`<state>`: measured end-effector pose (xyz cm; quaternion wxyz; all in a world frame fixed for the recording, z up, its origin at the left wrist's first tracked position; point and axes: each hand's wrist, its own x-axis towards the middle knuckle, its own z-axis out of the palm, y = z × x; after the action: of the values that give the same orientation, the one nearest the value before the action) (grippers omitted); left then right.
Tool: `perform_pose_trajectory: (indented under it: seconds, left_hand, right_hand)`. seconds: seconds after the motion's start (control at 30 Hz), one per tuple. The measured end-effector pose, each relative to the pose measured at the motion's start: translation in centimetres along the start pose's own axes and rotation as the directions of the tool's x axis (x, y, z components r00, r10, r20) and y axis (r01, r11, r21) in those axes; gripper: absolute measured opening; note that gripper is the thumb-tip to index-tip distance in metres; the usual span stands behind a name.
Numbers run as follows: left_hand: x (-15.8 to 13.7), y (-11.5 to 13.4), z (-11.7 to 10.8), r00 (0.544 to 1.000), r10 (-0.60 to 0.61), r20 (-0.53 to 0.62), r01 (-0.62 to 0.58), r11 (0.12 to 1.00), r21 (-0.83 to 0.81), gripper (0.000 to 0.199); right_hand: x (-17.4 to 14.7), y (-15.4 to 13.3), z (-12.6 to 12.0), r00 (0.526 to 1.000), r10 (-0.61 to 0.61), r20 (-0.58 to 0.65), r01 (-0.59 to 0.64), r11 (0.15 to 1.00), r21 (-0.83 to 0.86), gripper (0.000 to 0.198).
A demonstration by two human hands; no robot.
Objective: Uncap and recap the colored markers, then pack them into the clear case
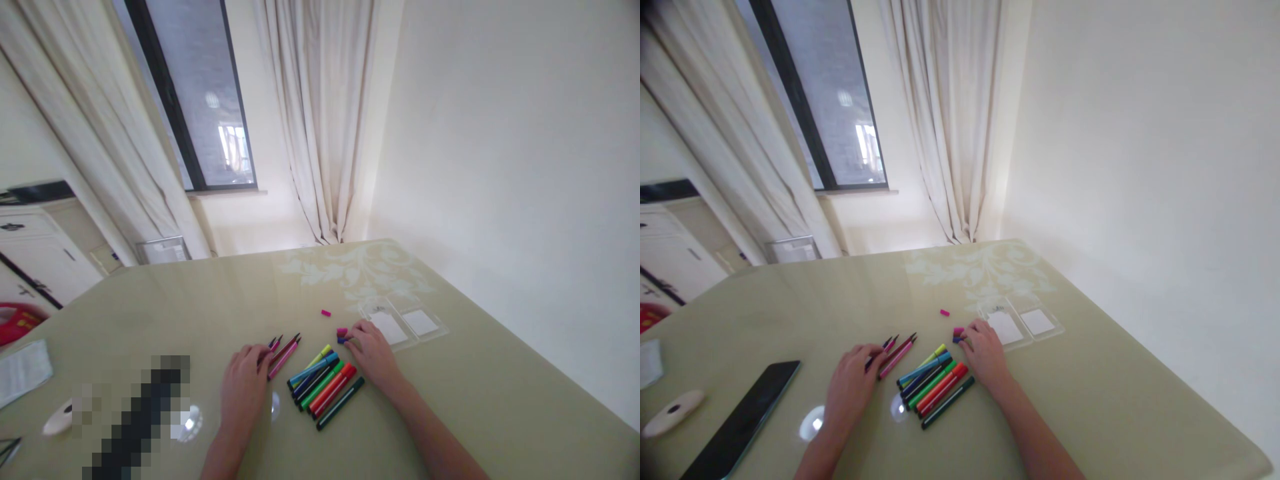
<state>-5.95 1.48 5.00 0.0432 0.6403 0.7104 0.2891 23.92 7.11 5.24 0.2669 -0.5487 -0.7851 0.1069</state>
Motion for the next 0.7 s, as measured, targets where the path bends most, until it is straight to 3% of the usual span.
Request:
perform_pose_trajectory:
  seconds: [0.23,0.37,0.5,0.6,0.7]
  left_hand:
    - [-0.1,-1.2,-0.5,0.991,-0.111,0.074,0.091,0.966,0.24,0.034]
    - [0.0,-1.3,-0.7,0.988,-0.127,0.085,0.1,0.957,0.272,0.032]
    - [0.2,-0.2,-0.4,0.998,-0.051,-0.032,0.053,0.997,0.064,0.032]
    - [-0.1,1.6,0.4,0.996,0.085,-0.021,-0.088,0.973,-0.211,0.031]
    - [-0.9,3.3,1.5,0.986,0.169,0.011,-0.158,0.942,-0.296,0.028]
  right_hand:
    - [0.0,0.0,0.0,1.0,0.0,-0.005,0.0,0.999,0.045,0.013]
    - [0.1,-0.5,-0.3,0.999,-0.004,-0.054,0.017,0.969,0.248,0.015]
    - [0.1,-1.3,-0.8,0.995,0.04,-0.09,0.005,0.895,0.446,0.016]
    - [0.0,-1.7,-1.1,0.993,0.015,-0.121,0.049,0.857,0.513,0.016]
    - [-0.1,-1.8,-1.0,0.988,-0.029,-0.15,0.107,0.833,0.543,0.017]
